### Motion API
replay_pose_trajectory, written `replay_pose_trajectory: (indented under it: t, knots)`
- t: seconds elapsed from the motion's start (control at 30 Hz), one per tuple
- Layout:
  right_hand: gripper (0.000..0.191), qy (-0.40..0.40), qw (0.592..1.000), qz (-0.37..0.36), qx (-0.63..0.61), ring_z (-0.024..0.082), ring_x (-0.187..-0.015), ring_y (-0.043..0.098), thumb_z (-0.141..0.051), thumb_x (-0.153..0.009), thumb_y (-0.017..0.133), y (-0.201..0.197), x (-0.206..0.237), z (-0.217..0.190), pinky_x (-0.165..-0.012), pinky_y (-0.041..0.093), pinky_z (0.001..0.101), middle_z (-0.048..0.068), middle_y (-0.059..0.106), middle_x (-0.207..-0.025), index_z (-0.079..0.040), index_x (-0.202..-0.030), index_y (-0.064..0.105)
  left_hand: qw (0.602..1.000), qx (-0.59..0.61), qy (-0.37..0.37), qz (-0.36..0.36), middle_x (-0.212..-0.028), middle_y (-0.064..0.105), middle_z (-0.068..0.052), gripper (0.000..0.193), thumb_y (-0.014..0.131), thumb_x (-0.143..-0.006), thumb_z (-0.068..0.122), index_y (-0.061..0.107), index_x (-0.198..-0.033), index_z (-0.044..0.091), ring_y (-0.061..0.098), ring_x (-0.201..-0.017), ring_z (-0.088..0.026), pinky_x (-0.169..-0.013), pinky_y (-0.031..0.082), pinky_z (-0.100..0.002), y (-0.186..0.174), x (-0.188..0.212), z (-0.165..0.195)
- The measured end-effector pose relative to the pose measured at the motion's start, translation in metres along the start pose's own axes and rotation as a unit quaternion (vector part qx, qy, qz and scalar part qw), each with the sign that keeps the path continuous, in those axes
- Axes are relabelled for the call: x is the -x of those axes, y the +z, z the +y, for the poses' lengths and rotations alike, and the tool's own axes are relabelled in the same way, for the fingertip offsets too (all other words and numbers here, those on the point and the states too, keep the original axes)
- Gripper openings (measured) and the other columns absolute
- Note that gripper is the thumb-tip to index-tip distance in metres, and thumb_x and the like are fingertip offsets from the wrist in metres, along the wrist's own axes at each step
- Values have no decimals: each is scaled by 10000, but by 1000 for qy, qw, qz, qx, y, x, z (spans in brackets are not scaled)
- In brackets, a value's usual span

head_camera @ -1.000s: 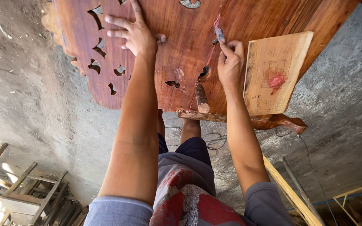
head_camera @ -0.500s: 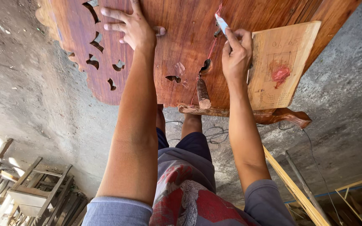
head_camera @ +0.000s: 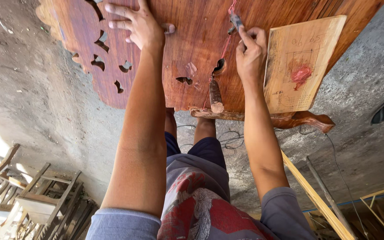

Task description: The person applies pink wood filler into holes and cracks on the underside of a carved wooden furniture piece, using a small knife to scoop filler from a board and press it into each opening, moving between holes along the surface.

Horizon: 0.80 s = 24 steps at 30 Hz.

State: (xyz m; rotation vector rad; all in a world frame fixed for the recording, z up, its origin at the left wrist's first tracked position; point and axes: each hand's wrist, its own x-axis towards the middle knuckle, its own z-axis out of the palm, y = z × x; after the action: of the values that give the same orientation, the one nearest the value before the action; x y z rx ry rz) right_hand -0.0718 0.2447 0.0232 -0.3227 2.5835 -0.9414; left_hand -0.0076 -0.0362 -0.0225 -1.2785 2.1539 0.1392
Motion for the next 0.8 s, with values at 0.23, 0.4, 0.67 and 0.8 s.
replay_pose_trajectory:
  t: [0.23, 0.4, 0.67, 0.8]
  knots:
    - [429, -75, 994, 52, 52, 196, -951, 638, 119, -884, 708, 2, -1, -3, -739, 605, 272, 95, 615, -1111, -66, -1267, 764, 999, 21, -12, -33, -1502, -147, -468, 1368, 975, -552, 557, 62, -1561, 423, 134, -1394, -722, -878, 579, -627, 3, -2, 0]
    - [427, -24, 998, 58, -24, 180, -899, 648, 149, -876, 663, 4, 1, -5, -615, 612, 209, 137, 592, -1136, -50, -1242, 758, 989, -28, 23, 140, -1449, -163, -507, 1259, 964, -638, 393, 95, -1548, 406, 152, -1279, -756, -756, 588, -651, 17, -8, -3]
    - [414, -11, 998, 49, -24, 159, -899, 638, 137, -887, 677, 8, -3, -5, -627, 596, 225, 109, 613, -1145, -61, -1241, 759, 999, 23, -8, -32, -1512, -158, -464, 1296, 985, -576, 493, 138, -1552, 391, 103, -1393, -734, -918, 546, -658, 0, -3, -1]
    - [391, 9, 998, 36, -46, 154, -890, 632, 135, -893, 688, 5, -1, -7, -636, 585, 235, 122, 616, -1147, -46, -1235, 748, 999, 31, -7, -12, -1489, -158, -469, 1346, 990, -525, 500, 114, -1541, 388, 112, -1373, -723, -884, 559, -655, -2, 1, 1]
